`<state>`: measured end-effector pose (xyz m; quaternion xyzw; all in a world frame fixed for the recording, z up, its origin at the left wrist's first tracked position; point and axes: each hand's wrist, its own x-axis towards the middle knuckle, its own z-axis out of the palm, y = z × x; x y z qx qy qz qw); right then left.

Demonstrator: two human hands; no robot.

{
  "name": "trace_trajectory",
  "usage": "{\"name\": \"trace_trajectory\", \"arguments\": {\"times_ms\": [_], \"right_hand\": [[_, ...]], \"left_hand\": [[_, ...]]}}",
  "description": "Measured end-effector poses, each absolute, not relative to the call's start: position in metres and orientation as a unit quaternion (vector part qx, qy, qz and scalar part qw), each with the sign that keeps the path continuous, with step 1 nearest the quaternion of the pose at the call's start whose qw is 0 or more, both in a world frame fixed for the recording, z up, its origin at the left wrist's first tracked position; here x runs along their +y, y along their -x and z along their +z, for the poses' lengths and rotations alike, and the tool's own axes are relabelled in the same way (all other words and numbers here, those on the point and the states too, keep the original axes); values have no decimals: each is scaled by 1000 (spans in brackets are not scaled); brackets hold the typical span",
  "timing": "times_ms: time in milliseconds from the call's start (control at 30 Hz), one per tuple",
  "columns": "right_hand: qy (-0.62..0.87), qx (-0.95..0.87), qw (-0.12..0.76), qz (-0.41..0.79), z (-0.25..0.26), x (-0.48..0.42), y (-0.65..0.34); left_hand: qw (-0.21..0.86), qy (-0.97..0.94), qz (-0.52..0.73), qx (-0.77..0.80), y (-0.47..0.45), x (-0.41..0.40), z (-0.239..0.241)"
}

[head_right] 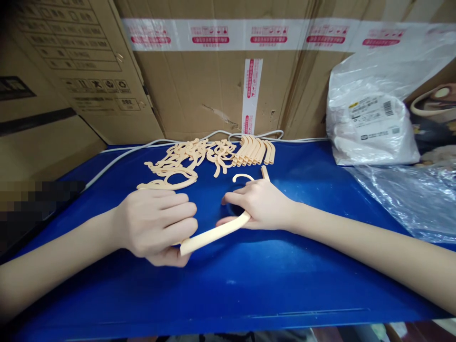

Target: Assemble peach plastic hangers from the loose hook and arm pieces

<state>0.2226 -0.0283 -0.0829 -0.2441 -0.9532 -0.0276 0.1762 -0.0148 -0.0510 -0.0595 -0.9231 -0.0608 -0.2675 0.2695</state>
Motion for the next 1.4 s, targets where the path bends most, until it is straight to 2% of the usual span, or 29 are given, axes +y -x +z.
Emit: {"name": "trace_trajectory", "arguments": {"times_ms": [200, 533, 667, 1133, 1400], "right_hand": [[319, -932, 172, -28, -84, -30, -218], [304, -934, 181, -46, -85, -29, -218], [306, -934, 175, -52, -85, -29, -218], [365, -923, 123, -27, -84, -30, -217], [376, -918, 124, -27, -86, -28, -216]], "left_hand": [[342, 912, -208, -88, 11, -50, -50], [350, 904, -222, -102, 13, -45, -54], [330, 907, -222, -140, 13, -45, -54], [260, 944, -170, -112, 12, -44, -60], [252, 945, -173, -114, 10, -44, -61]]}}
